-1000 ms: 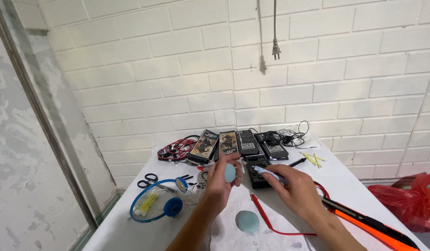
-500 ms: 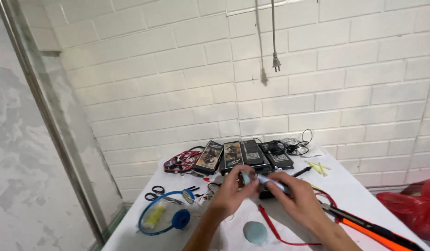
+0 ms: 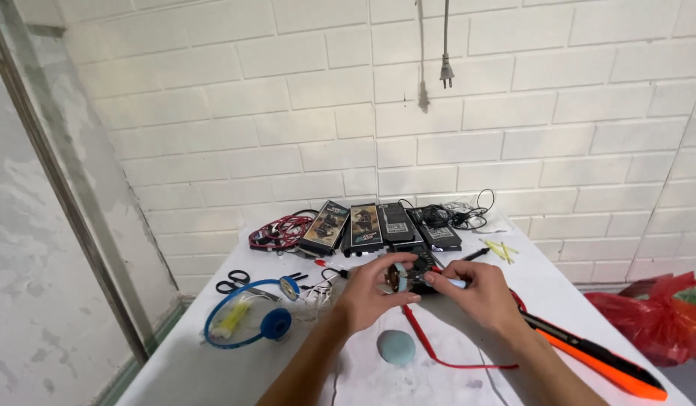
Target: Organizing and inspecting various electronic components and tools on a workbench.
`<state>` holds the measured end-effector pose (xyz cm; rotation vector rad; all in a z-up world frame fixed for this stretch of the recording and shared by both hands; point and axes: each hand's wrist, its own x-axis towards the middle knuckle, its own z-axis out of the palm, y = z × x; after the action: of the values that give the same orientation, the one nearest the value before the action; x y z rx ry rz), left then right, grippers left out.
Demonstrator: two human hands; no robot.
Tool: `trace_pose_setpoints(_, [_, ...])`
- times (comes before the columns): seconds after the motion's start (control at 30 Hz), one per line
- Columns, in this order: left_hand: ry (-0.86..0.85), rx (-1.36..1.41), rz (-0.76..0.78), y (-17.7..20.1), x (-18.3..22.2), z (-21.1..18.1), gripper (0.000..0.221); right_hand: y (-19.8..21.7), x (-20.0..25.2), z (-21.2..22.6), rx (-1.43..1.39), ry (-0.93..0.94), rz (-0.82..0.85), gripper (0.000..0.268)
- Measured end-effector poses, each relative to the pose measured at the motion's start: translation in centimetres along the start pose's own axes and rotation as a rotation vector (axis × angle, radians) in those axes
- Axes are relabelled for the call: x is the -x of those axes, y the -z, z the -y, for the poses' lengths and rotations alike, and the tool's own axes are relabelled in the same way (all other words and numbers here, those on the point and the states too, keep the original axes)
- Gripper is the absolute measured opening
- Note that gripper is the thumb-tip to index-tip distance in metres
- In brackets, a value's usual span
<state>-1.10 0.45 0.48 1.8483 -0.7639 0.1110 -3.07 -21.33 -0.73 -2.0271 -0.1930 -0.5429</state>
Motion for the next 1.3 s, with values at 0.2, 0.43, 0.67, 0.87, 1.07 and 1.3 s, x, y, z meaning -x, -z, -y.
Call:
trace_pose_setpoints(0.2, [0.116,0.001,-0.019,0.0,0.4,-0.7,0.051,0.2,0.0,0.7,0.037,-0.008,0.033,0.032])
trace_pose_setpoints(0.43, [-0.014,-0.027,0.057,-0.1,0.1,2.8,0.038,1.3,-0.7,-1.3,-0.164,-0.062,-0.135,0.069])
trace_pose_setpoints(0.67, [-0.05,-0.087,-0.058,0.4,-0.4,3.3,0.037,0.6,0.0,-0.4,-0.37,0.092,-0.071,0.042])
trace_pose_setpoints(0.87, [-0.121,-0.057,-0.169,1.5,-1.0,5.8,0.02,3.4,-1.1,2.0,-0.929,0.179,0.148,0.04])
trace_pose_setpoints(1.07, [-0.2,-0.131,-0.178,1.8,-1.6,4.7,0.035,4.8,5.0,-4.5,-0.962,-0.118,0.355,0.029])
trace_pose_setpoints(1.3, [0.074,-0.146,0.005,1.2,-0.5,0.8,0.076,4.6,0.5,2.3,-1.199,0.115,0.464,0.029])
